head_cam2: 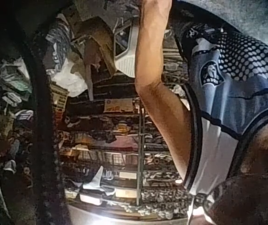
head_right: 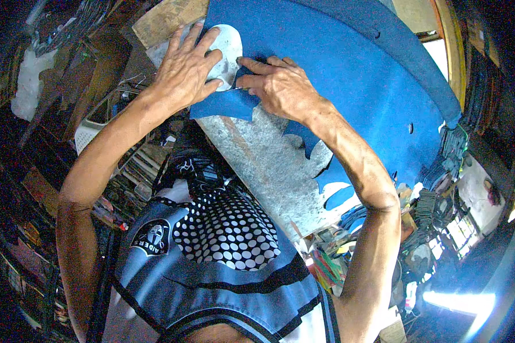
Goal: Using a hand knife and cardboard patterns to cut shoe components from sheets of blue leather.
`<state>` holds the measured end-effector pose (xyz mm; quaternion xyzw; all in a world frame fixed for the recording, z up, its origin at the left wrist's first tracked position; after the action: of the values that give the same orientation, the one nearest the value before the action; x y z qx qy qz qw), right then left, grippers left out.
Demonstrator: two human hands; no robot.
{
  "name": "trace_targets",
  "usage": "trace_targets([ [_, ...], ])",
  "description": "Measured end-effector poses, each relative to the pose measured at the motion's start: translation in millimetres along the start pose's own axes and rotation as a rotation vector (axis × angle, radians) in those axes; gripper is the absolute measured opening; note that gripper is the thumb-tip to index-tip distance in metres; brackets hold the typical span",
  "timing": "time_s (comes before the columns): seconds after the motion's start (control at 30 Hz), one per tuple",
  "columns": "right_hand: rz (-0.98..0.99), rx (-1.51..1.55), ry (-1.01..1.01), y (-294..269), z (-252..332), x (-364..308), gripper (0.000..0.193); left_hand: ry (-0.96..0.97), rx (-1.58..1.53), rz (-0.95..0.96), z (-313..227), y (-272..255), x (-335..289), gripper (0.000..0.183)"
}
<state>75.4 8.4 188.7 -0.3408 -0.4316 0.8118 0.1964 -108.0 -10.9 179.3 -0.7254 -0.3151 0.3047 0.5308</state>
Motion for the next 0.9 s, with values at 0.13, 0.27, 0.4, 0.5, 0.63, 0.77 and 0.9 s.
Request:
trace_targets([
  [0.13, -0.044, 0.014, -0.036, 2, -7, -1, 0.028, -0.005, 0.007, 0.001, -2, -1, 1, 0.048],
  [0.27, -0.027, 0.024, -0.053, -2, -13, 1, 0.027, -0.01, 0.004, 0.001, -2, -1, 4, 0.048],
  [0.4, 0.068, -0.011, -0.036, -8, -10, 6, 0.026, -0.016, 0.024, -0.001, -4, 0, 4, 0.047],
  [0.5, 0.01, -0.065, -0.095, -10, -13, 7, 0.026, -0.022, 0.021, 0.005, -6, 0, 5, 0.048],
  [0.63, 0.06, -0.142, -0.109, -19, -8, 14, 0.027, -0.029, 0.022, -0.013, -6, -2, 4, 0.049],
  [0.77, 0.068, -0.163, -0.157, -22, -10, 18, 0.029, -0.041, 0.01, -0.01, -8, -2, 7, 0.051],
  [0.9, 0.033, -0.24, -0.222, -28, -4, 21, 0.029, -0.042, 0.0, -0.012, -8, -3, 6, 0.051],
])
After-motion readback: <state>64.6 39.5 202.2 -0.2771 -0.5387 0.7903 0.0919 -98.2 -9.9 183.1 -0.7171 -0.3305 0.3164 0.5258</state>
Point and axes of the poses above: each hand's wrist, its own x-axis towards the middle knuckle, its own y-axis out of the palm, z = x × y, the point moved 4 cm from there along x, towards the middle knuckle, and after that the axes turned 12 degrees about y, right-handed, at the moved point
